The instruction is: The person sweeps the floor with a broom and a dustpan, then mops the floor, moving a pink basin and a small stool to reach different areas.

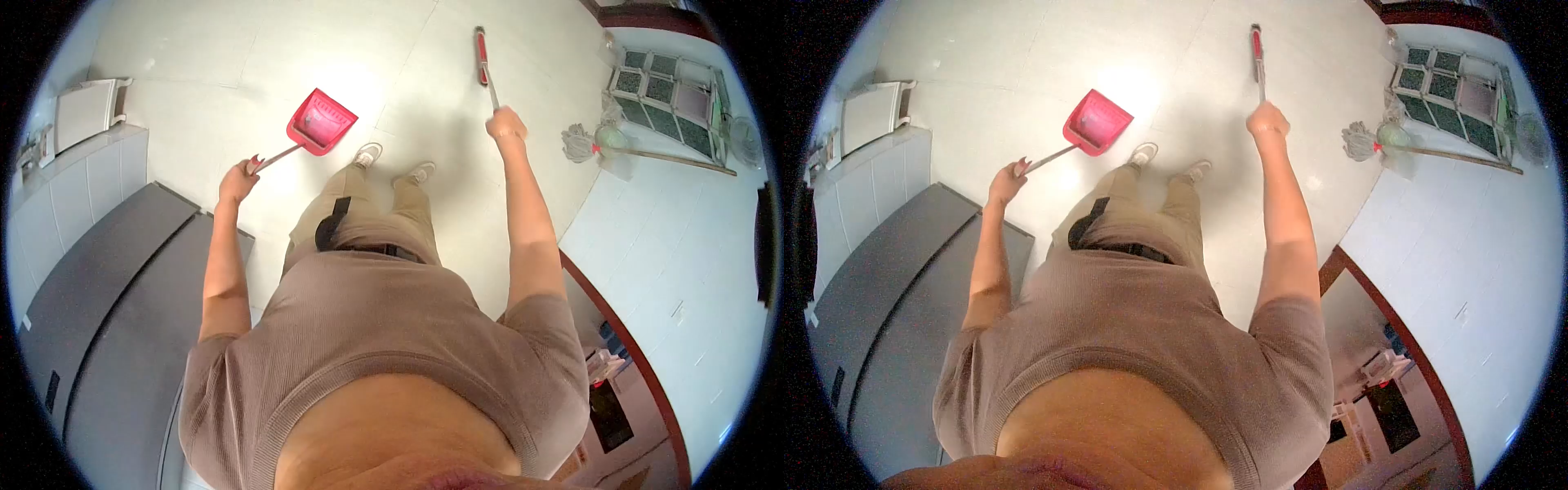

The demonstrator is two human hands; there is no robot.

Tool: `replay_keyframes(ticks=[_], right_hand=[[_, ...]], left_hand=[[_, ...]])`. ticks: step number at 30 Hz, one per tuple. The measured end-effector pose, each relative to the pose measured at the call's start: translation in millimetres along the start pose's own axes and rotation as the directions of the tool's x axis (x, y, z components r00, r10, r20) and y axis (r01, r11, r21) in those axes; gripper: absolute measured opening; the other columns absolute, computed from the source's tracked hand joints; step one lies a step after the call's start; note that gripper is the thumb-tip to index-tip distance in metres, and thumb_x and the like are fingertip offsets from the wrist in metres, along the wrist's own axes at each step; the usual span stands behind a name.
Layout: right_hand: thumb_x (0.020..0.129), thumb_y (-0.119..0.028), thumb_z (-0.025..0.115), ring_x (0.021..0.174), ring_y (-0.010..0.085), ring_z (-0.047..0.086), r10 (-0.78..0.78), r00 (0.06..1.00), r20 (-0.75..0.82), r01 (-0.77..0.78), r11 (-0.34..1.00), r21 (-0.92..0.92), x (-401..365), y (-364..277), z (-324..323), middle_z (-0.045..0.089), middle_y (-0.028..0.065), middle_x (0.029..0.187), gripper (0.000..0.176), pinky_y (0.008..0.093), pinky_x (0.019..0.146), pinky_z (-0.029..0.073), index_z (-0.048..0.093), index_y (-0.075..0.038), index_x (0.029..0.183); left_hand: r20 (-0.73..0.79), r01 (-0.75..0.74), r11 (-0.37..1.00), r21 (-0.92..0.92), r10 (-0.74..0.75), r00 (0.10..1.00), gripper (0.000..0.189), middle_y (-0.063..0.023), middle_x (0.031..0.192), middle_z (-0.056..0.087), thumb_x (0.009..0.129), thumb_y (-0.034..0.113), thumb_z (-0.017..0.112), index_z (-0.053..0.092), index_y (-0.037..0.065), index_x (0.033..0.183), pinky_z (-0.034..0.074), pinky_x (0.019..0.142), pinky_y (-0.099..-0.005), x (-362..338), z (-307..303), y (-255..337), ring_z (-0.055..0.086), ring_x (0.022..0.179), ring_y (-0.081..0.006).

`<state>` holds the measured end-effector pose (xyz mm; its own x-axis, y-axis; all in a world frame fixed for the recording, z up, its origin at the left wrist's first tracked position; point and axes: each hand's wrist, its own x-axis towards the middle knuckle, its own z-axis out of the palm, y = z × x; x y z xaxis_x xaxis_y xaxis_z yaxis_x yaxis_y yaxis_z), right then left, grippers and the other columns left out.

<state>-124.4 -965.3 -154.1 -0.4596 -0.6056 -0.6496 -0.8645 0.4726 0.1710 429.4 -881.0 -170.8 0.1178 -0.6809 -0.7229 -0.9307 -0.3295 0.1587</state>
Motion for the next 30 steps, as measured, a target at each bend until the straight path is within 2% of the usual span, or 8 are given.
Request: replay_keyframes(ticks=[5, 11, 12, 16, 20, 23, 25, 30], right_hand=[[0.079, -0.014, 0.048, 0.100, 0.0272, 0.060, -0.068, 0.997, 0.026, 0.067, 0.997, 0.028, 62, -82, -8, 0.062, 0.0137, 0.106, 0.029, 0.0352, 0.080, 0.048, 0.064, -0.006, 0.102], [0.084, -0.012, 0.042, 0.089, 0.0261, 0.064, -0.448, 0.894, -0.032, 0.429, 0.873, -0.229, 37, -166, 53, 0.066, 0.0131, 0.095, 0.027, 0.0363, 0.071, 0.051, 0.068, -0.006, 0.091], [0.084, -0.013, 0.042, 0.087, 0.0261, 0.065, -0.474, 0.880, -0.019, 0.460, 0.863, -0.206, 25, -169, 73, 0.066, 0.0140, 0.094, 0.027, 0.0374, 0.070, 0.051, 0.069, -0.006, 0.088], [0.083, -0.010, 0.044, 0.077, 0.0286, 0.064, -0.626, 0.777, 0.068, 0.619, 0.739, -0.267, -64, -145, 133, 0.065, 0.0152, 0.084, 0.025, 0.0393, 0.065, 0.051, 0.068, -0.005, 0.082], [0.081, -0.014, 0.046, 0.075, 0.0290, 0.064, -0.641, 0.752, 0.152, 0.658, 0.740, -0.139, -142, -116, 141, 0.065, 0.0160, 0.081, 0.023, 0.0408, 0.062, 0.050, 0.066, -0.004, 0.080], [0.079, -0.016, 0.048, 0.077, 0.0302, 0.063, -0.590, 0.790, 0.166, 0.599, 0.801, -0.003, -146, -86, 125, 0.065, 0.0152, 0.080, 0.019, 0.0416, 0.063, 0.049, 0.064, -0.006, 0.079], [0.085, -0.020, 0.046, 0.080, 0.0286, 0.063, -0.563, 0.759, 0.328, 0.606, 0.795, -0.036, -135, -65, 92, 0.065, 0.0110, 0.087, 0.023, 0.0408, 0.068, 0.049, 0.065, -0.012, 0.094], [0.079, -0.018, 0.050, 0.080, 0.0291, 0.062, -0.530, 0.812, 0.244, 0.547, 0.837, -0.001, -117, -6, 28, 0.065, 0.0098, 0.084, 0.018, 0.0409, 0.069, 0.048, 0.064, -0.015, 0.089]], left_hand=[[0.024, 0.067, 0.993, -0.092, -0.065, 0.998, 0.042, -0.0162, 0.095, 0.064, 0.072, 0.024, 0.062, 0.057, 0.010, 0.111, 0.047, 0.078, -0.0376, -9, 16, -27, 0.060, 0.090, -0.0312], [0.115, 0.079, 0.986, -0.144, -0.062, 0.991, 0.047, -0.0175, 0.093, 0.064, 0.069, 0.023, 0.063, 0.056, 0.005, 0.112, 0.046, 0.080, -0.0366, 7, 14, -9, 0.060, 0.092, -0.0298], [0.048, -0.005, 0.993, -0.115, 0.011, 0.999, 0.050, -0.0173, 0.087, 0.064, 0.067, 0.020, 0.064, 0.055, 0.001, 0.112, 0.049, 0.071, -0.0354, 16, 29, -27, 0.063, 0.078, -0.0276], [0.204, 0.164, 0.878, -0.450, -0.078, 0.976, 0.048, -0.0095, 0.072, 0.060, 0.064, 0.012, 0.068, 0.055, -0.003, 0.108, 0.044, 0.043, -0.0282, 9, 26, -42, 0.055, 0.048, -0.0144], [0.415, 0.366, 0.774, -0.517, -0.147, 0.898, 0.040, -0.0017, 0.063, 0.053, 0.064, 0.009, 0.069, 0.055, 0.001, 0.100, 0.032, 0.040, -0.0223, -14, -11, -28, 0.051, 0.047, -0.0097], [0.443, 0.387, 0.699, -0.601, -0.112, 0.889, 0.041, -0.0015, 0.064, 0.054, 0.063, 0.008, 0.069, 0.054, 0.002, 0.101, 0.033, 0.040, -0.0221, -23, -13, -27, 0.051, 0.047, -0.0099], [0.451, 0.379, 0.675, -0.633, -0.076, 0.889, 0.037, -0.0015, 0.064, 0.053, 0.063, 0.008, 0.070, 0.053, 0.002, 0.095, 0.035, 0.040, -0.0224, -17, -17, -26, 0.052, 0.048, -0.0102], [0.470, 0.286, 0.728, -0.623, 0.057, 0.881, 0.025, -0.0019, 0.064, 0.054, 0.068, 0.010, 0.068, 0.051, 0.005, 0.085, 0.042, 0.044, -0.0232, -11, -26, 24, 0.052, 0.049, -0.0108]])
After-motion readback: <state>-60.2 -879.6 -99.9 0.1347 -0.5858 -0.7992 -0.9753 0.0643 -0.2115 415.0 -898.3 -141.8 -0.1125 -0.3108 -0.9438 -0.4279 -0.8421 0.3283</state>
